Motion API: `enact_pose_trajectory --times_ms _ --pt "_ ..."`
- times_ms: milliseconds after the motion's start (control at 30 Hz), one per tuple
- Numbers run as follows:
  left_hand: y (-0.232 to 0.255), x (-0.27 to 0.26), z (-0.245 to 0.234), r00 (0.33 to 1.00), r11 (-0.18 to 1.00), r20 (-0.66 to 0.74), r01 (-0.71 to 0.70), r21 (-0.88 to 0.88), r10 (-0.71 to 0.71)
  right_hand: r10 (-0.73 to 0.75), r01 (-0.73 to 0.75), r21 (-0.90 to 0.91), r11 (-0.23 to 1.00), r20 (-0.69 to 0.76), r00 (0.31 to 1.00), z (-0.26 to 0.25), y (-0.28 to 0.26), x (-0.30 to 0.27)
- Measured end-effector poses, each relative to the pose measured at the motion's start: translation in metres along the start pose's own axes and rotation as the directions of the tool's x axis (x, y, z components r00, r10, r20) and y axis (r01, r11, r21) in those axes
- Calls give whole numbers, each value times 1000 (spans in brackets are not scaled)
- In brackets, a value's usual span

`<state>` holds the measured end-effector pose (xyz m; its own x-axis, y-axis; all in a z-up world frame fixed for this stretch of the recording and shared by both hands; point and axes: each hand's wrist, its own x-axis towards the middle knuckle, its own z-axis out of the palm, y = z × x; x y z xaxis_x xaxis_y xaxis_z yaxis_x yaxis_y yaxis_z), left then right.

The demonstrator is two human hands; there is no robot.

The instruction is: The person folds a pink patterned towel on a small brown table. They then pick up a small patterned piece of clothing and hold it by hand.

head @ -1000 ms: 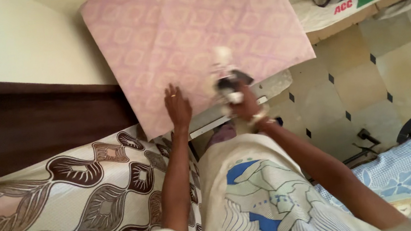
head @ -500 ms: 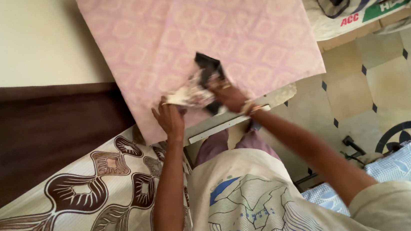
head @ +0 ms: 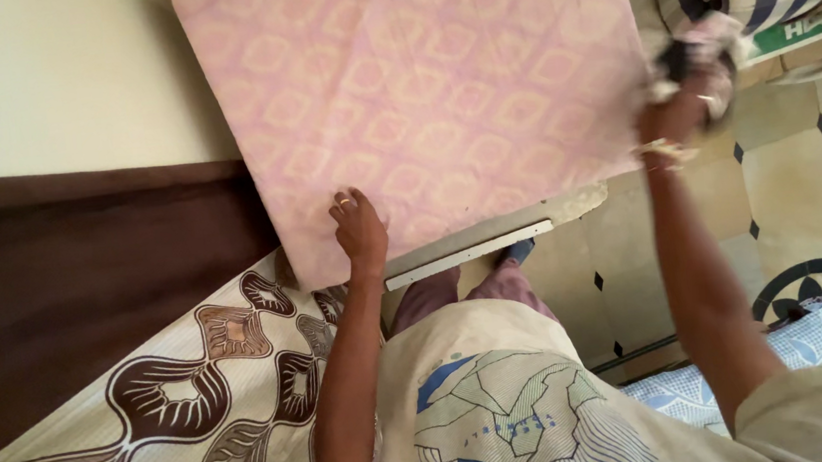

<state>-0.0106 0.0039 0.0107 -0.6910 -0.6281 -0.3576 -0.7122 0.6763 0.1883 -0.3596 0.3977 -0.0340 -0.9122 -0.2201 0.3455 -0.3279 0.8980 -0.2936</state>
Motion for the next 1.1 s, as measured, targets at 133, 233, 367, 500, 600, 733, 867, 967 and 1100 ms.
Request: enact_pose_trajectory --times_ms 133,233,367,500,600,733,867,967,1100 --pt "0 -1 -4 999 1000 40 2 17 -2 -425 381 334 862 67 903 28 -122 -51" --pt "0 -1 -4 1000 1000 16 8 -26 -7 -664 548 397 736 579 473 42 -240 -108" --pt "-2 -5 2 994 998 -112 -20 -67 13 -973 868 441 229 133 189 40 -305 -126" --pt "-5 -9 1 999 999 37 35 -16 -34 -995 851 515 100 35 96 78 -287 -97" --pt "-5 -7 -1 998 995 -54 7 -95 -12 -949 843 473 257 288 128 119 -237 -42" --pt "-4 -4 2 1000 1000 -10 18 -13 -18 -717 776 175 606 544 436 125 -139 52" --pt "-6 0 18 996 998 -94 -6 65 12 -172 252 -126 959 449 877 109 -90 102" --pt "-7 -1 20 996 996 -89 -8 85 15 96 -97 -3 995 147 985 102 -86 119" --pt "-4 -2 2 999 987 26 -29 160 25 -259 211 314 926 121 958 111 -142 84"
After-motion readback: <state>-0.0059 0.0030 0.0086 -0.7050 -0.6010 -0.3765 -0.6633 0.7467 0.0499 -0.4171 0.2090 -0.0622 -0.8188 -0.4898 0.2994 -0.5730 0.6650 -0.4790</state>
